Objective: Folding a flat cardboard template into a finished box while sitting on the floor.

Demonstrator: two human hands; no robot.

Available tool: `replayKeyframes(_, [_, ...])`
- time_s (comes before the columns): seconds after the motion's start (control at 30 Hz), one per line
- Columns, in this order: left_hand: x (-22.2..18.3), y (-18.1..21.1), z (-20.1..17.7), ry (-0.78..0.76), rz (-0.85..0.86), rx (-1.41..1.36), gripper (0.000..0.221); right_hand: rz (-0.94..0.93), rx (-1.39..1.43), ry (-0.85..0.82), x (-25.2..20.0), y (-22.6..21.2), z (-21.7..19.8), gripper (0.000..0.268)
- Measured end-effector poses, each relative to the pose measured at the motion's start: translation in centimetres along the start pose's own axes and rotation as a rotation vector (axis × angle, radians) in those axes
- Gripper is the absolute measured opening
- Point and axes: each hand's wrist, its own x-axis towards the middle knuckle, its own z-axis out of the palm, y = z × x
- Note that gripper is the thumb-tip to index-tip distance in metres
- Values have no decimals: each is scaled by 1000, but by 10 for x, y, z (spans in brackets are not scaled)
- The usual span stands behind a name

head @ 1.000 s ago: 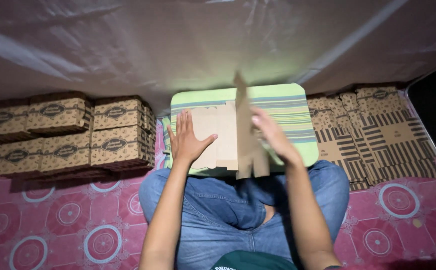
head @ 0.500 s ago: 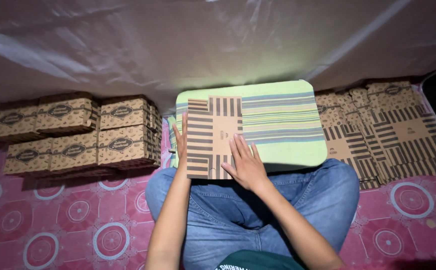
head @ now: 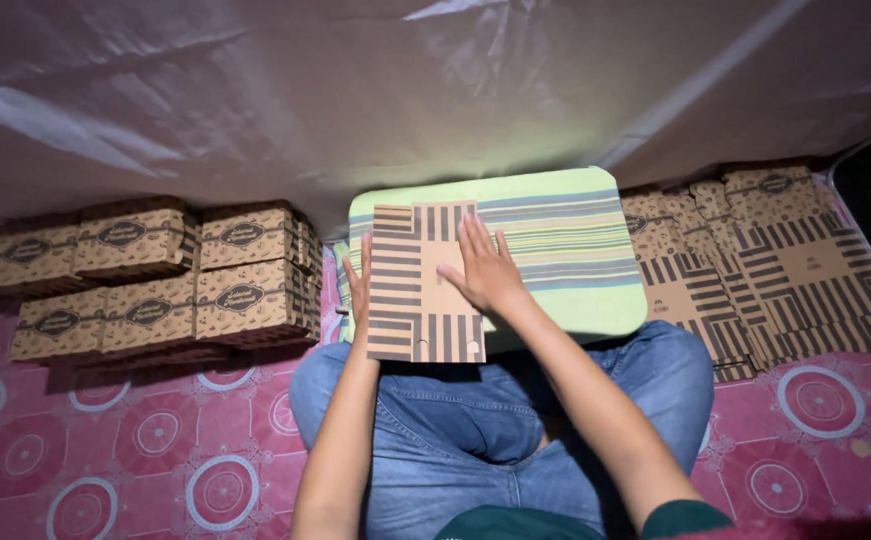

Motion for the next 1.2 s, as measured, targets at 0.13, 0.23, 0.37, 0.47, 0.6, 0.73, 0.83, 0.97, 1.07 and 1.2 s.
replayKeyframes(0.13, [0,-1,-7,-3,-3,-103,58,25,-7,18,24,9,8,92])
replayKeyframes(0.23, [-2,-3,-12,-36,7,-57,54,44,4,21,11,3,15,88])
replayKeyframes(0.37, [5,-1,7,-39,8,-139,56,30,21,-15,-39,-18,17,86])
replayKeyframes(0.47, [3,-1,-1,-10,11,-167,58,-15,20,-20,-78,-24,38,92])
replayKeyframes(0.6, [-6,1,-39,119,-99,704,60,-67,28,-14,-122,-42,58,104])
replayKeyframes(0.73, [4,-3,-11,113,-96,403,60,-37,24,47,-127,-66,71,114])
replayKeyframes(0.83, [13,-9,13,92,-93,-36,61,19,-116,330,-114,-71,89,100])
replayKeyframes(0.97, [13,-10,36,25,-61,-700,65,-6,9,539,-104,-46,95,62])
replayKeyframes(1.07, [5,-13,41,-52,-64,-946,66,29,212,572,-108,-14,98,41])
replayKeyframes(1.2, [-12,-23,62,-91,-119,-987,69,141,330,769,-124,19,105,18])
